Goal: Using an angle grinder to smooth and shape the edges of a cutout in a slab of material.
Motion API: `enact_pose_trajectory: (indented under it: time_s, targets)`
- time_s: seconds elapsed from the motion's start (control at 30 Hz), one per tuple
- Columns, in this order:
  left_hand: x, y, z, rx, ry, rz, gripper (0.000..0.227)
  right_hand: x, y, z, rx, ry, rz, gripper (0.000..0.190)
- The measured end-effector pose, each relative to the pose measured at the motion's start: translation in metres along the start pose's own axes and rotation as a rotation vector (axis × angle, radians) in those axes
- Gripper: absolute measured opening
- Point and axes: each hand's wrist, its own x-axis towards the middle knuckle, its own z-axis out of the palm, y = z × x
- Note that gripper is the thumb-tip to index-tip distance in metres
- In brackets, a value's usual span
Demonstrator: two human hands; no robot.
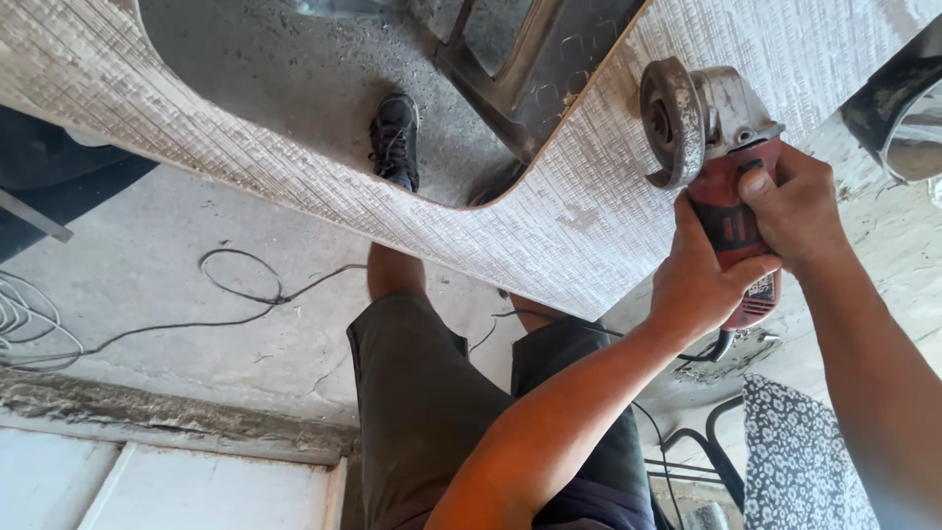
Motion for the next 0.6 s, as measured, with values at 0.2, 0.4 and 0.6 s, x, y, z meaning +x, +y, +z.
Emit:
enact_pose_trajectory:
  time_s: [0.2,0.4,0.6]
  targets:
    - [-0.001,0.007,0.004,-0.031,0.011,-0.016,0.107,0.005,-0.010,-0.003,0.081,-0.062,0.053,0.078]
    - [0.001,0.006,0.009,-0.069,0.036,-0.005,0.104,0.011,-0.005,-0.008,0.041,-0.073,0.017,0.079]
    - [0.005,0.000,0.018,-0.112,0.070,0.042,0.104,0.014,-0.010,-0.012,0.086,-0.110,-0.018,0.072]
